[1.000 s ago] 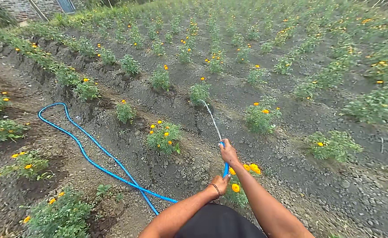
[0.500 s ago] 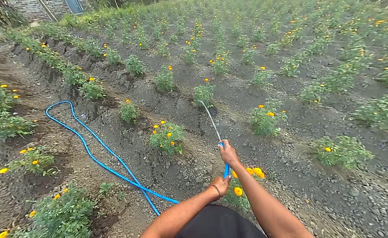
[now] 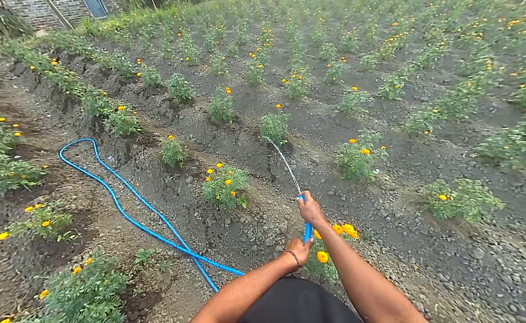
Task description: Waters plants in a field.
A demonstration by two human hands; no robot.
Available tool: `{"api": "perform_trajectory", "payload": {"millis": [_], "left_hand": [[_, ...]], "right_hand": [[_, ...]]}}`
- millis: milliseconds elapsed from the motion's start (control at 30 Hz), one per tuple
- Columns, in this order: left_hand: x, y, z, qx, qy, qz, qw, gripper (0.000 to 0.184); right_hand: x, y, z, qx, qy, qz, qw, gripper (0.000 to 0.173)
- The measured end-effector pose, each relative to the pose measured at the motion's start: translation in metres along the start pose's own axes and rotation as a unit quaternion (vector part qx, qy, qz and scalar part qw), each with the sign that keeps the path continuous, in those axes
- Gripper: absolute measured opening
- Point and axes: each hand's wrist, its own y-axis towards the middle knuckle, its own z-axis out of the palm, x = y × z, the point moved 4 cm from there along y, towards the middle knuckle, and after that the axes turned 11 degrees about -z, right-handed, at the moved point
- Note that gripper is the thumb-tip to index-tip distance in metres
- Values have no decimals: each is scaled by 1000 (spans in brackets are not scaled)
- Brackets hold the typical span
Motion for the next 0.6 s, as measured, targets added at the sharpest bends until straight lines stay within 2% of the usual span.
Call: {"api": "perform_trajectory", "payload": {"millis": [600], "left_hand": [[-12,0,19,19,68,18,997,70]], "right_hand": [[-34,-18,-16,-40,19,57,997,37]]}}
